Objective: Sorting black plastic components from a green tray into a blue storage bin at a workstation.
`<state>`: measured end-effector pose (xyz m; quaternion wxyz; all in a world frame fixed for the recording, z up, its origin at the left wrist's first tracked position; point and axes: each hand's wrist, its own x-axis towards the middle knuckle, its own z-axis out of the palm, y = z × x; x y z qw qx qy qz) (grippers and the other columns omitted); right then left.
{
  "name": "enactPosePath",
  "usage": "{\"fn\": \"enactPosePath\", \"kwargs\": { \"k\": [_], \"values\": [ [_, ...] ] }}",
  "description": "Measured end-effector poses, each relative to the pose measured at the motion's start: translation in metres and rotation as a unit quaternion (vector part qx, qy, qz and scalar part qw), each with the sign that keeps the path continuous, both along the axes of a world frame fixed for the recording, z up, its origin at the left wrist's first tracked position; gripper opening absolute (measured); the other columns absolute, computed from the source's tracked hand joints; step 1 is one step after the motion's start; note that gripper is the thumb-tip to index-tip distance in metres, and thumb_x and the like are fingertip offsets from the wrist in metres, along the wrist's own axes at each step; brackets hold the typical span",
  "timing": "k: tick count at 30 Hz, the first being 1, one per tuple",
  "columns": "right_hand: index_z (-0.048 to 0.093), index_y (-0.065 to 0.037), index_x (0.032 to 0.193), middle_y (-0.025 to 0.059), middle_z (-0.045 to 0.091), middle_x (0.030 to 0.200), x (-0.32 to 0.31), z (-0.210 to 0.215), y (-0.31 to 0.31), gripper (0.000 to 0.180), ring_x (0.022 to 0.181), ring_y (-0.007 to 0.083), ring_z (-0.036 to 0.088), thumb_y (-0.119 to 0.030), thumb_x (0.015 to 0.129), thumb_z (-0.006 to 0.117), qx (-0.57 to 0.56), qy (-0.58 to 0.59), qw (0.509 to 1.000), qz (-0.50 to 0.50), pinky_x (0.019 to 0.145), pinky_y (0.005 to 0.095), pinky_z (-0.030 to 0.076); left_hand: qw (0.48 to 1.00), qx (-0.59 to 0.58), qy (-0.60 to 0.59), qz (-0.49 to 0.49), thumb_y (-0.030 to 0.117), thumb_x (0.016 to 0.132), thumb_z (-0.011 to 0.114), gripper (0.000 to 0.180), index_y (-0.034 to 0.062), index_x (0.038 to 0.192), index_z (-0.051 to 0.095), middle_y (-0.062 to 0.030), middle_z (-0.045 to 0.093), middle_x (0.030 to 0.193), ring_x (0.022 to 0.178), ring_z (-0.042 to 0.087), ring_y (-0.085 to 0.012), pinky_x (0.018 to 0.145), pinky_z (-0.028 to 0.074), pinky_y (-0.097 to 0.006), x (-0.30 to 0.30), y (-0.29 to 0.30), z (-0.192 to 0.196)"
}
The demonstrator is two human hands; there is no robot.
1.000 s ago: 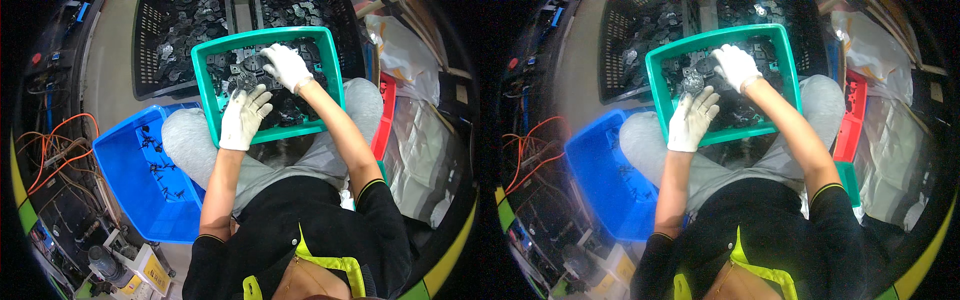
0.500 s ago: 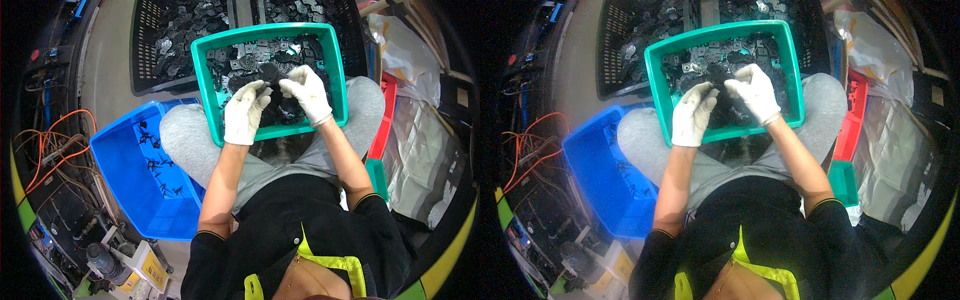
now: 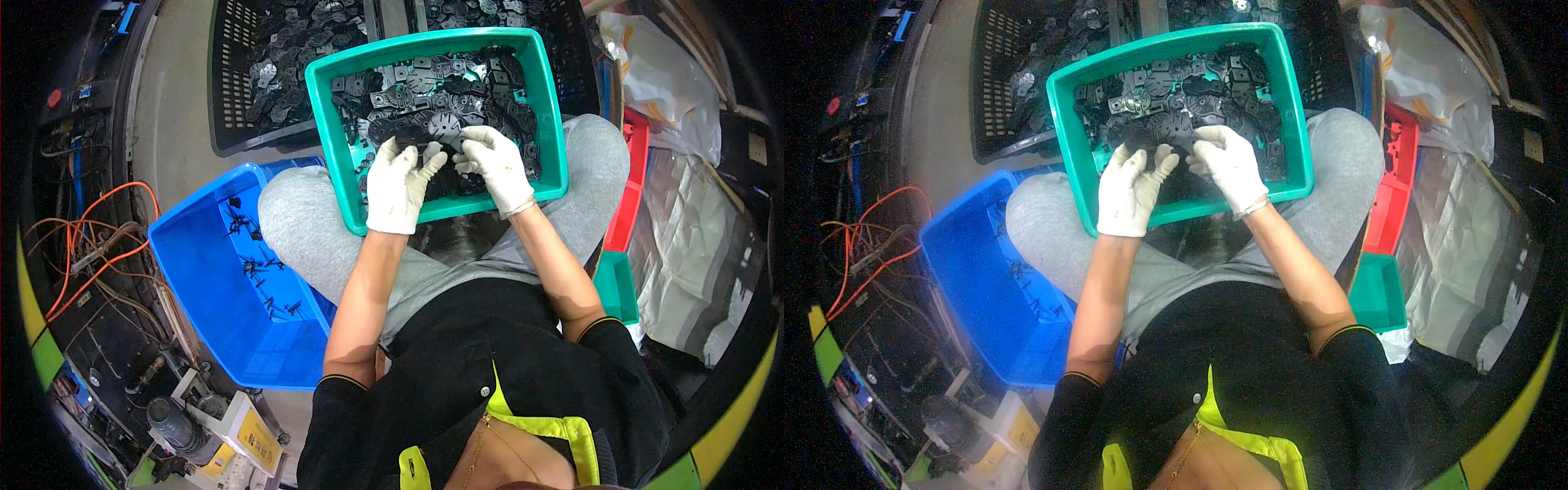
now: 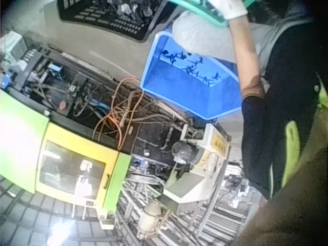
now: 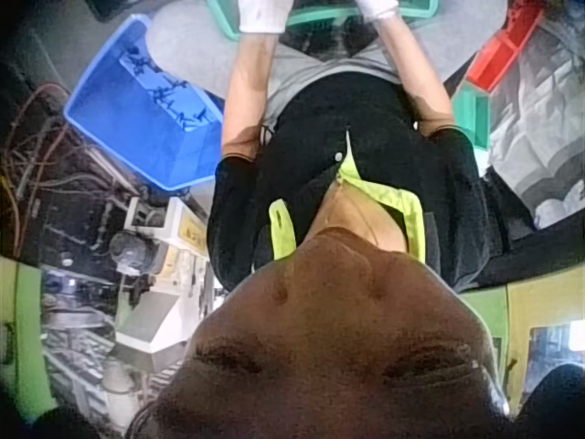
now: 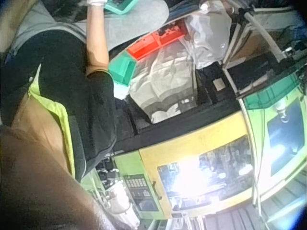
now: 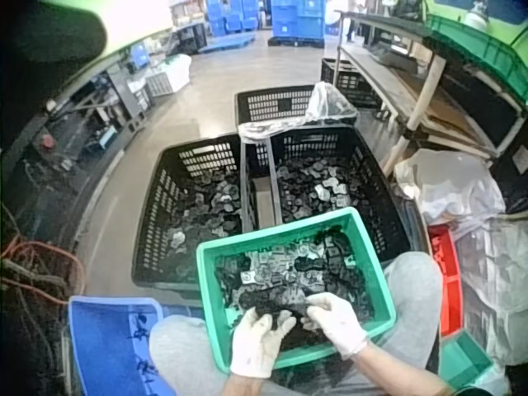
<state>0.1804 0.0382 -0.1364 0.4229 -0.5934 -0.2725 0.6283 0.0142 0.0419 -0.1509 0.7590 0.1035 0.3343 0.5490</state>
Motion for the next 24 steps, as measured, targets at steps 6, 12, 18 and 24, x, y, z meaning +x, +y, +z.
{"fn": "enactPosePath", "kwargs": {
  "k": [6,12,18,24],
  "values": [
    [0.05,0.008,0.112,0.0146,0.061,0.1,-0.012,0.017,-0.008,0.034,0.079,0.0191,0.066,-0.013,0.088,0.061,0.03,0.097,0.992,-0.072,0.069,0.029,0.055,0.999,-0.03,0.03,0.026,0.013,0.087,0.06,0.039,0.0031,0.12,0.043,-0.0143,0.055,0.11,0.1,0.057,-0.0293,0.087,0.05,-0.046,0.005,-0.003,0.014],
    [0.058,0.002,0.101,0.0076,0.064,0.082,-0.028,0.021,-0.019,0.024,0.077,0.0117,0.064,-0.017,0.086,0.063,0.043,-0.048,0.994,0.084,0.065,0.0266,0.052,0.997,-0.053,-0.035,0.035,0.017,0.092,0.055,0.036,0.0069,0.124,0.041,-0.0138,0.054,0.114,0.104,0.056,-0.0263,0.084,0.049,-0.039,0.015,-0.01,0.024],
    [0.061,-0.006,0.095,0.0128,0.061,0.089,-0.023,0.013,0.022,0.014,0.081,0.0309,0.061,-0.015,0.084,0.062,0.31,-0.411,0.852,0.091,0.069,0.0372,0.05,0.994,-0.047,-0.018,0.094,0.016,0.087,0.063,0.047,0.0059,0.127,0.041,-0.0171,0.051,0.122,0.113,0.052,-0.0331,0.093,0.047,-0.048,0.007,-0.017,0.019],
    [0.062,-0.012,0.091,0.0075,0.06,0.086,-0.027,-0.002,0.08,0.015,0.085,0.0275,0.057,-0.02,0.078,0.064,0.338,-0.595,0.672,0.283,0.072,0.0386,0.049,0.996,-0.059,-0.036,0.059,0.018,0.087,0.064,0.046,0.0064,0.126,0.044,-0.0151,0.051,0.123,0.11,0.053,-0.0304,0.089,0.049,-0.045,0.003,-0.013,0.01]
  ]
}}
